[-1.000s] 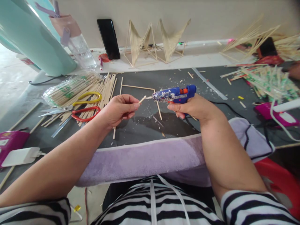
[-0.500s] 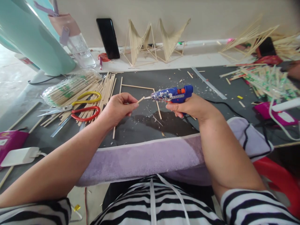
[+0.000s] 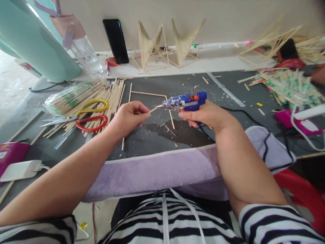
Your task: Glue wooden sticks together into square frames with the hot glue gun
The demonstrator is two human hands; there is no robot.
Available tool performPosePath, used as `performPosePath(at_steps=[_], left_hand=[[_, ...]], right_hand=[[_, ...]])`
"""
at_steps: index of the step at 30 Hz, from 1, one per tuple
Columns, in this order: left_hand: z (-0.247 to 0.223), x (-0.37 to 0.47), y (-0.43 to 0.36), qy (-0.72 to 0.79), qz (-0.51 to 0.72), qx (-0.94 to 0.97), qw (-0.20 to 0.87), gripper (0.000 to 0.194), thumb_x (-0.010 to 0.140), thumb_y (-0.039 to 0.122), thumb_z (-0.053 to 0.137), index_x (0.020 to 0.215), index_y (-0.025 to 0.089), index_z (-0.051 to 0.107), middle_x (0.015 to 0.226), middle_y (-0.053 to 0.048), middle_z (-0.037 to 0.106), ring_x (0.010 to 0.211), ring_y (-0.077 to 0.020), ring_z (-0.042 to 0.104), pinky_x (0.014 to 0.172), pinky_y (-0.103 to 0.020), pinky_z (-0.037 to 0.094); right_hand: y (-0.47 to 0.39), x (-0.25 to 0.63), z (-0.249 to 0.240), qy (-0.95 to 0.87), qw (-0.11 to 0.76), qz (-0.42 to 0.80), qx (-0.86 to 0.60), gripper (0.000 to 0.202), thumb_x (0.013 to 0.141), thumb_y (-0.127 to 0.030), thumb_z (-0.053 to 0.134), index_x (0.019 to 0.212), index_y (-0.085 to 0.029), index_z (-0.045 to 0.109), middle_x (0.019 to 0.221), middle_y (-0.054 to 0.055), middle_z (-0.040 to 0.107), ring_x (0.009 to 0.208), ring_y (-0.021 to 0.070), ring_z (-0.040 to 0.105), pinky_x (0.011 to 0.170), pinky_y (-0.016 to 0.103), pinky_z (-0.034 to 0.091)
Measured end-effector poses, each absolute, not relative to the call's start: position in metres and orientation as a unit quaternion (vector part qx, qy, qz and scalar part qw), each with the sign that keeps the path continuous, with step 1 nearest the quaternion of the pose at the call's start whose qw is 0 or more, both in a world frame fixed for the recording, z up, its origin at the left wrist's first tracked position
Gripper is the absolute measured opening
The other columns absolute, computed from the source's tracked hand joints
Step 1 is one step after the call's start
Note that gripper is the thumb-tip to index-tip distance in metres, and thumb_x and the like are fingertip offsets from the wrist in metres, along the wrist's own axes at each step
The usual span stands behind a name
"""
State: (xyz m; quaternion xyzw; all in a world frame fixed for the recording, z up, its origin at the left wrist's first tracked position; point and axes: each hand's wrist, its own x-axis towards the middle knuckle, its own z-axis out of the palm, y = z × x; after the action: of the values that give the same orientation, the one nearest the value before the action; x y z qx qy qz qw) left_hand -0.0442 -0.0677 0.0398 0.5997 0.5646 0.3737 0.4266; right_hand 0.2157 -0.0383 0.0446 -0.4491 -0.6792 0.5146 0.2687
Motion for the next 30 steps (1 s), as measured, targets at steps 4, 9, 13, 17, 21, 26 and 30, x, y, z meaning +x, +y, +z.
performPosePath(at_steps=[4, 9, 13, 17, 21, 26, 30], left_hand=[[0.039, -0.045, -0.067, 0.556, 0.384, 0.588, 0.444, 0.011, 0.068, 0.022, 0.071, 0.075, 0.016, 0.063, 0.054, 0.005, 0.052, 0.046, -0.0058, 0.046, 0.042, -0.017, 0.033], [0.039, -0.046, -0.066, 0.529, 0.406, 0.54, 0.514, 0.015, 0.068, 0.023, 0.072, 0.075, 0.016, 0.061, 0.053, 0.005, 0.05, 0.044, -0.0058, 0.045, 0.039, -0.017, 0.029], [0.041, -0.049, -0.065, 0.485, 0.409, 0.494, 0.595, 0.017, 0.068, 0.023, 0.074, 0.074, 0.016, 0.06, 0.058, 0.003, 0.052, 0.045, -0.0056, 0.046, 0.036, -0.016, 0.025], [0.043, -0.052, -0.063, 0.445, 0.4, 0.458, 0.658, 0.019, 0.069, 0.022, 0.075, 0.071, 0.015, 0.058, 0.066, 0.001, 0.056, 0.045, -0.0041, 0.046, 0.036, -0.016, 0.025], [0.043, -0.054, -0.062, 0.437, 0.393, 0.441, 0.678, 0.019, 0.069, 0.023, 0.076, 0.071, 0.014, 0.059, 0.068, 0.001, 0.057, 0.047, -0.0046, 0.047, 0.037, -0.016, 0.03], [0.042, -0.054, -0.062, 0.436, 0.389, 0.439, 0.683, 0.018, 0.07, 0.025, 0.076, 0.075, 0.014, 0.062, 0.067, 0.001, 0.057, 0.048, -0.0052, 0.048, 0.039, -0.017, 0.032], [0.044, -0.058, -0.062, 0.435, 0.382, 0.442, 0.685, 0.017, 0.071, 0.026, 0.076, 0.078, 0.014, 0.066, 0.067, 0.0, 0.056, 0.048, -0.0048, 0.048, 0.038, -0.016, 0.031]], right_hand=[[-0.038, 0.217, 0.046, -0.674, 0.272, 0.524, -0.444, 0.026, 0.07, -0.042, 0.077, 0.074, -0.022, 0.061, 0.057, -0.004, 0.057, 0.039, 0.0077, 0.046, 0.041, 0.025, 0.04], [-0.039, 0.217, 0.048, -0.672, 0.275, 0.526, -0.443, 0.028, 0.07, -0.046, 0.076, 0.077, -0.023, 0.061, 0.058, -0.004, 0.057, 0.04, 0.0077, 0.046, 0.043, 0.025, 0.041], [-0.04, 0.216, 0.048, -0.673, 0.277, 0.526, -0.44, 0.03, 0.069, -0.047, 0.077, 0.077, -0.023, 0.061, 0.061, -0.003, 0.059, 0.041, 0.0088, 0.047, 0.043, 0.026, 0.042], [-0.037, 0.218, 0.047, -0.675, 0.278, 0.523, -0.44, 0.032, 0.069, -0.05, 0.076, 0.08, -0.023, 0.062, 0.056, -0.003, 0.056, 0.042, 0.0102, 0.048, 0.042, 0.027, 0.041], [-0.035, 0.22, 0.047, -0.671, 0.296, 0.518, -0.44, 0.032, 0.069, -0.05, 0.076, 0.079, -0.024, 0.061, 0.057, -0.004, 0.055, 0.042, 0.0099, 0.048, 0.044, 0.027, 0.042], [-0.038, 0.216, 0.048, -0.676, 0.299, 0.517, -0.432, 0.032, 0.068, -0.05, 0.077, 0.074, -0.023, 0.059, 0.058, -0.003, 0.054, 0.043, 0.01, 0.047, 0.045, 0.027, 0.041], [-0.032, 0.219, 0.044, -0.684, 0.332, 0.457, -0.462, 0.033, 0.07, -0.051, 0.075, 0.079, -0.023, 0.061, 0.067, -0.001, 0.059, 0.047, 0.011, 0.049, 0.048, 0.028, 0.042]])
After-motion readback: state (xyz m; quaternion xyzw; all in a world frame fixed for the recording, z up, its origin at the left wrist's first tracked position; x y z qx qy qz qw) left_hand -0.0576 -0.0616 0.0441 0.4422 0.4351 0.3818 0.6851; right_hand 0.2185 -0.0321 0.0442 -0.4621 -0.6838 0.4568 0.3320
